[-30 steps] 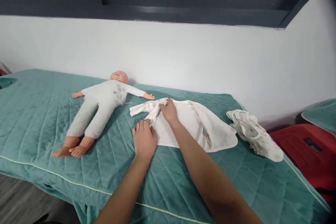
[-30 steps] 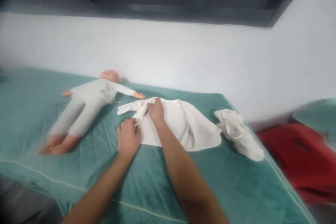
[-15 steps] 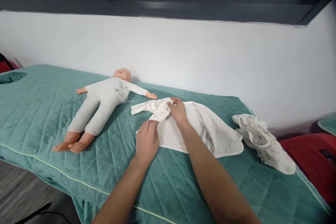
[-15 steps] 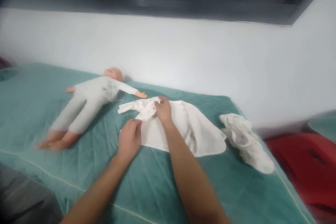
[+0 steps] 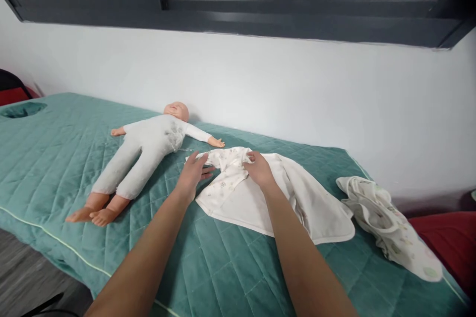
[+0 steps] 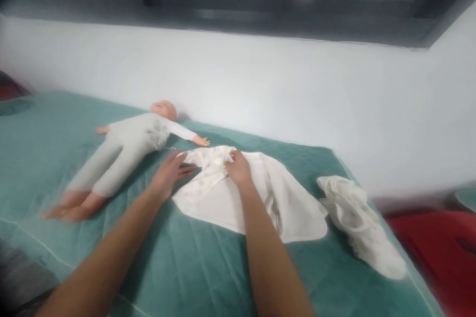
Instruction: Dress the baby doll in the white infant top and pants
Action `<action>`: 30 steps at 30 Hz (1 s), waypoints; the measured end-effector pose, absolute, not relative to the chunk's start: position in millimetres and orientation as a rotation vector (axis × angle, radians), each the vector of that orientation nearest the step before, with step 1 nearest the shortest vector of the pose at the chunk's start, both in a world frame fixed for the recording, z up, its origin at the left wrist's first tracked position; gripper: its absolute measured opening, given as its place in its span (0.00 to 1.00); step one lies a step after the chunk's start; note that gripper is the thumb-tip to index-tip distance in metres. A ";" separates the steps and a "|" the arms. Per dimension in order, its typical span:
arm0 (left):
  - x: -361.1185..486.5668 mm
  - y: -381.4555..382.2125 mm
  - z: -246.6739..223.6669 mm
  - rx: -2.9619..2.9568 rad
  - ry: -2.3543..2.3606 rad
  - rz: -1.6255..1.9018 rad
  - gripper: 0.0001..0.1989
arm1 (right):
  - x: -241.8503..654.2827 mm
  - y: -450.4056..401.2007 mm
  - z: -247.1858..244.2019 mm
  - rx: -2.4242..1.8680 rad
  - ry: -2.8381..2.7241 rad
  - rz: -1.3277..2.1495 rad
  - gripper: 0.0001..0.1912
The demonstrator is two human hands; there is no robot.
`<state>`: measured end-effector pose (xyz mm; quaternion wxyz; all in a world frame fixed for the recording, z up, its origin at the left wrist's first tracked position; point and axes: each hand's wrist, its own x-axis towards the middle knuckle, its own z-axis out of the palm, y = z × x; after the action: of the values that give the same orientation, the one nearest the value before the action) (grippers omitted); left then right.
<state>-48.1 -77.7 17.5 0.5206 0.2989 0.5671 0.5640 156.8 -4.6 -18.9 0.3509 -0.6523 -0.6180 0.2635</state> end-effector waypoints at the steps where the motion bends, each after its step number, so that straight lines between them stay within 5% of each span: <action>1: -48.3 -72.6 17.0 0.685 1.328 1.370 0.31 | 157.1 -4.8 -18.4 -1.693 -1.604 0.689 0.22; 6: -65.7 -48.2 -0.7 0.905 1.531 1.572 0.21 | 159.5 -4.6 -18.3 -1.708 -1.614 0.712 0.23; 16: -69.4 -50.0 -23.1 1.677 2.116 1.637 0.20 | 159.0 -3.4 -18.6 -1.690 -1.606 0.698 0.22; 23: -37.8 -84.0 -27.2 2.301 1.819 0.846 0.18 | 161.5 -0.4 -20.6 -1.624 -1.573 0.737 0.23; 30: -41.9 -89.4 -24.4 2.077 2.069 0.916 0.16 | 168.9 0.0 -19.9 -1.615 -1.528 0.743 0.25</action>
<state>-41.9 -89.4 -24.4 0.0352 0.6759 0.6731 0.2981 168.9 0.0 -19.9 0.3881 -0.6349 -0.6007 0.2923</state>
